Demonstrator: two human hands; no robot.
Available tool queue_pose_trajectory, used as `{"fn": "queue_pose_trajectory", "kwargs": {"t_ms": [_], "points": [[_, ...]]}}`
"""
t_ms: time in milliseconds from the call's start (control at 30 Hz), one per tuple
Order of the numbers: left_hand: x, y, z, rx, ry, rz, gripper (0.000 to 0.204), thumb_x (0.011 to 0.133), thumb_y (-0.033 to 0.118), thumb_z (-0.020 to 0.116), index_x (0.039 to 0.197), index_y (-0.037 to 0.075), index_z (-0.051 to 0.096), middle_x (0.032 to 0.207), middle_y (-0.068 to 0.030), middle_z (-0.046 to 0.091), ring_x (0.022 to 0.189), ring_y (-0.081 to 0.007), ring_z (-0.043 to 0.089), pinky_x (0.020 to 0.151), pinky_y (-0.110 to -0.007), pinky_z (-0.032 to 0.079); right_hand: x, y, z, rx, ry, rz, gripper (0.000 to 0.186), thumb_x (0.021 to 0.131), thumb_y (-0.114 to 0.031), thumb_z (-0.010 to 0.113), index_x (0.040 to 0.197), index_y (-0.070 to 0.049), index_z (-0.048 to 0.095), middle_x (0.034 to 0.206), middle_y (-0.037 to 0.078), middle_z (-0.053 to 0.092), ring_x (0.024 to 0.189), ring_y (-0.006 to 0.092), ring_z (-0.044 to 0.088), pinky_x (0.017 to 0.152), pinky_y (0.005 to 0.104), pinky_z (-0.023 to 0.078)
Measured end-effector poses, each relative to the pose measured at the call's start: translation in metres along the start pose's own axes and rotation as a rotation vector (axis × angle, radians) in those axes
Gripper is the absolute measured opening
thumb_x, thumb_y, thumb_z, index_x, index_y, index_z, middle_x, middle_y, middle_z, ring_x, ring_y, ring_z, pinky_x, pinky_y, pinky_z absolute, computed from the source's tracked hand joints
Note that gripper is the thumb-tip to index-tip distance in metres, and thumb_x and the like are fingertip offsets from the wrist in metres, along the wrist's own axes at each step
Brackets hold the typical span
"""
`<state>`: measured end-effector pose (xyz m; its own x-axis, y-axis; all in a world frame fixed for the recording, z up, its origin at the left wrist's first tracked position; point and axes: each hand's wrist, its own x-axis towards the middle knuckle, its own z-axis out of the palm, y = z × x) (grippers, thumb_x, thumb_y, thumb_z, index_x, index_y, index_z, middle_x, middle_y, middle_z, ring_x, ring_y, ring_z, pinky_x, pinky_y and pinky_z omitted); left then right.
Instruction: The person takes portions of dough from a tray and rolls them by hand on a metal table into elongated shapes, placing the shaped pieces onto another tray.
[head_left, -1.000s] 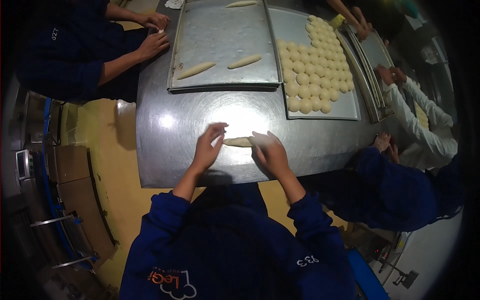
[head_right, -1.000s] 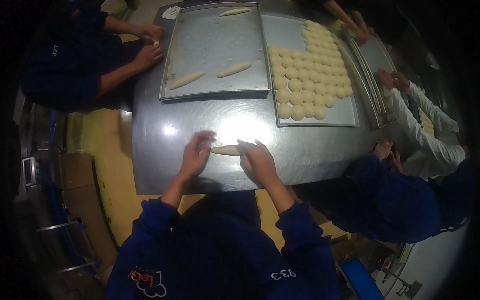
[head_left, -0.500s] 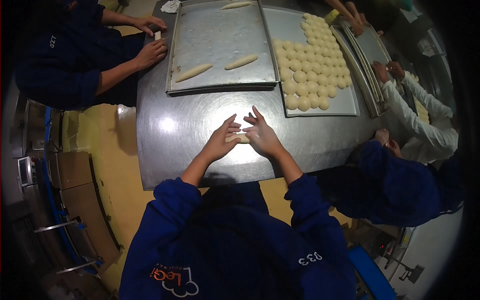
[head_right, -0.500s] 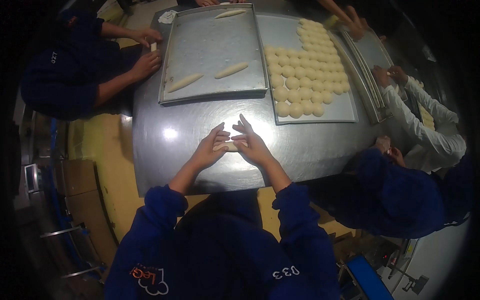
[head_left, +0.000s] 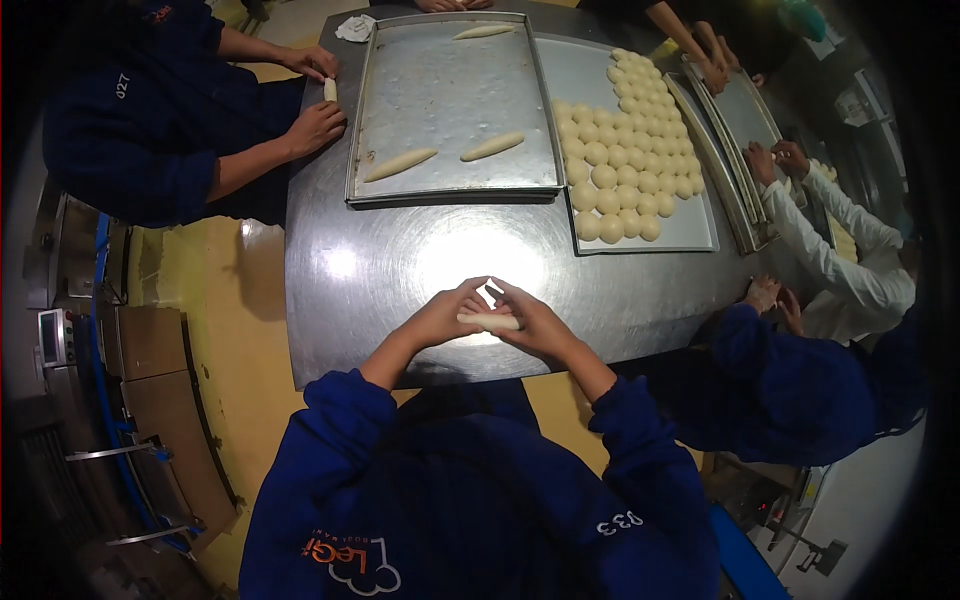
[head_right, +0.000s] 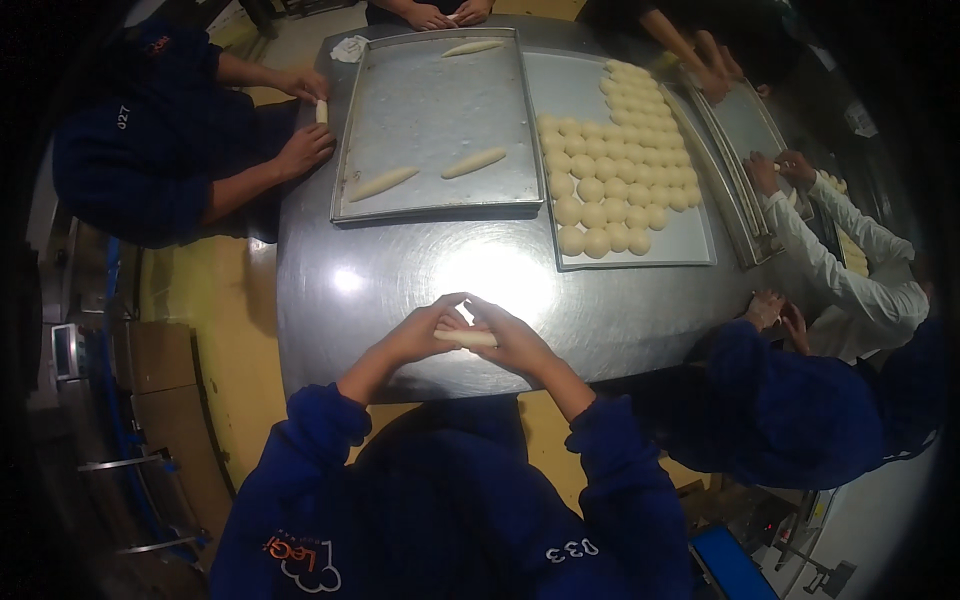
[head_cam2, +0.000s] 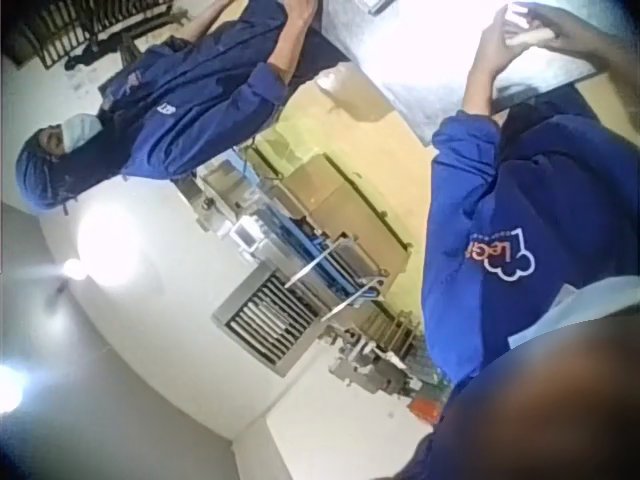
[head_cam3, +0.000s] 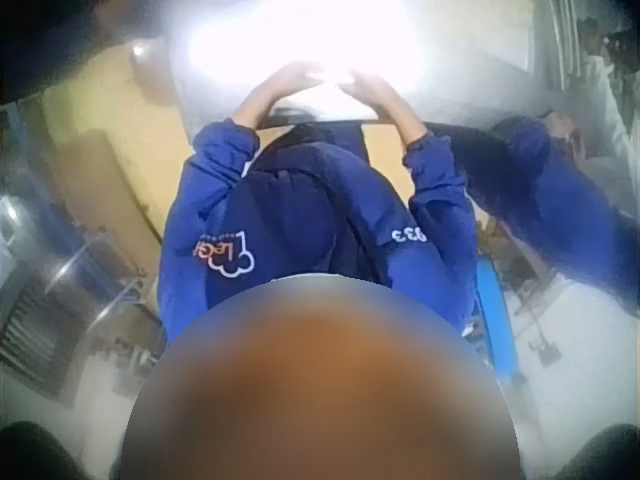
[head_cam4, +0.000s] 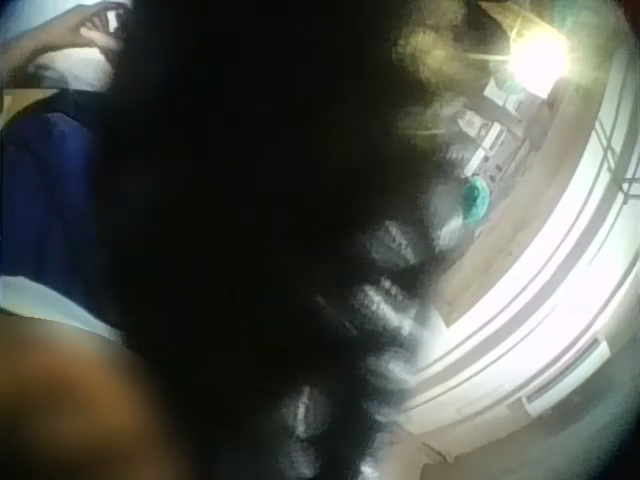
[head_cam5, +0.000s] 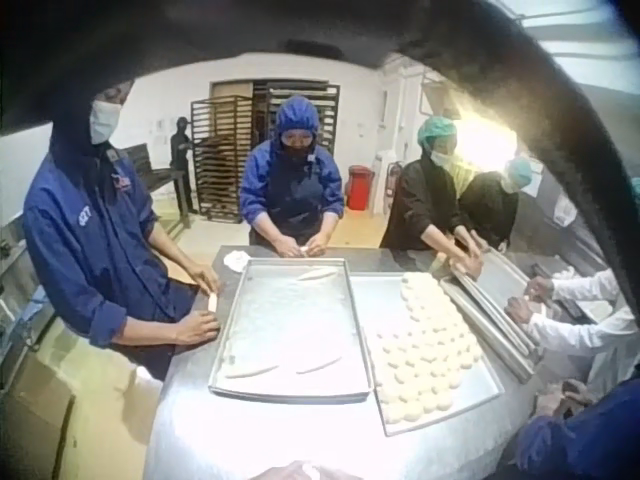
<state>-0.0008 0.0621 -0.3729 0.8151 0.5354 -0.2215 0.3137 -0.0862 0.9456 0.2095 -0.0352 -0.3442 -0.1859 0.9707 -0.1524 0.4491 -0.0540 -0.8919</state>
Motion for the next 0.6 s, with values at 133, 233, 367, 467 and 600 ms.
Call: {"fn": "queue_pose_trajectory", "kwargs": {"t_ms": [133, 233, 367, 467, 600], "points": [[0.017, -0.003, -0.007, -0.025, 0.241, 0.079, 0.077, 0.084, 0.007, 0.076, 0.149, 0.005, 0.034, 0.125, -0.0165, 0.062, 0.117, -0.0246, 0.062, 0.102, -0.037, 0.051, 0.023, 0.042, -0.013, -0.358, 0.302, -0.134, 0.072, 0.084, -0.016, 0.074, 0.147, -0.003, 0.042, 0.132, 0.017, 0.059, 0.125, 0.0271, 0.057, 0.103, 0.0353, 0.047], [0.023, -0.015, -0.005, -0.229, 0.365, 0.114, 0.068, 0.090, 0.005, 0.069, 0.148, 0.004, 0.033, 0.130, -0.0175, 0.059, 0.125, -0.0254, 0.057, 0.109, -0.038, 0.045, 0.032, 0.041, -0.008, 0.405, 0.504, -0.013, 0.068, 0.084, -0.007, 0.068, 0.146, -0.003, 0.043, 0.123, 0.018, 0.061, 0.116, 0.0229, 0.060, 0.099, 0.0318, 0.048], [0.025, -0.025, 0.000, -0.419, 0.260, 0.081, 0.063, 0.093, 0.004, 0.064, 0.148, 0.002, 0.033, 0.130, -0.0169, 0.059, 0.124, -0.0239, 0.057, 0.107, -0.036, 0.046, 0.031, 0.032, -0.001, 0.469, 0.211, 0.064, 0.064, 0.090, -0.002, 0.064, 0.149, -0.004, 0.037, 0.120, 0.014, 0.061, 0.113, 0.0198, 0.061, 0.098, 0.0323, 0.050], [0.023, -0.014, 0.006, -0.429, 0.127, 0.002, 0.061, 0.094, 0.003, 0.062, 0.148, 0.001, 0.033, 0.129, -0.0166, 0.059, 0.124, -0.0228, 0.058, 0.105, -0.035, 0.048, 0.028, 0.030, 0.005, 0.516, 0.164, 0.088, 0.063, 0.090, -0.002, 0.065, 0.148, -0.004, 0.039, 0.119, 0.014, 0.061, 0.112, 0.0193, 0.061, 0.098, 0.0320, 0.050], [0.010, -0.010, 0.002, -0.280, 0.065, -0.020, 0.064, 0.092, 0.004, 0.066, 0.148, 0.001, 0.033, 0.124, -0.0173, 0.060, 0.119, -0.0239, 0.061, 0.101, -0.035, 0.051, 0.022, 0.014, 0.000, 0.334, 0.080, 0.135, 0.068, 0.087, -0.002, 0.070, 0.147, -0.001, 0.038, 0.119, 0.012, 0.060, 0.105, 0.0169, 0.063, 0.092, 0.0302, 0.053]]}}
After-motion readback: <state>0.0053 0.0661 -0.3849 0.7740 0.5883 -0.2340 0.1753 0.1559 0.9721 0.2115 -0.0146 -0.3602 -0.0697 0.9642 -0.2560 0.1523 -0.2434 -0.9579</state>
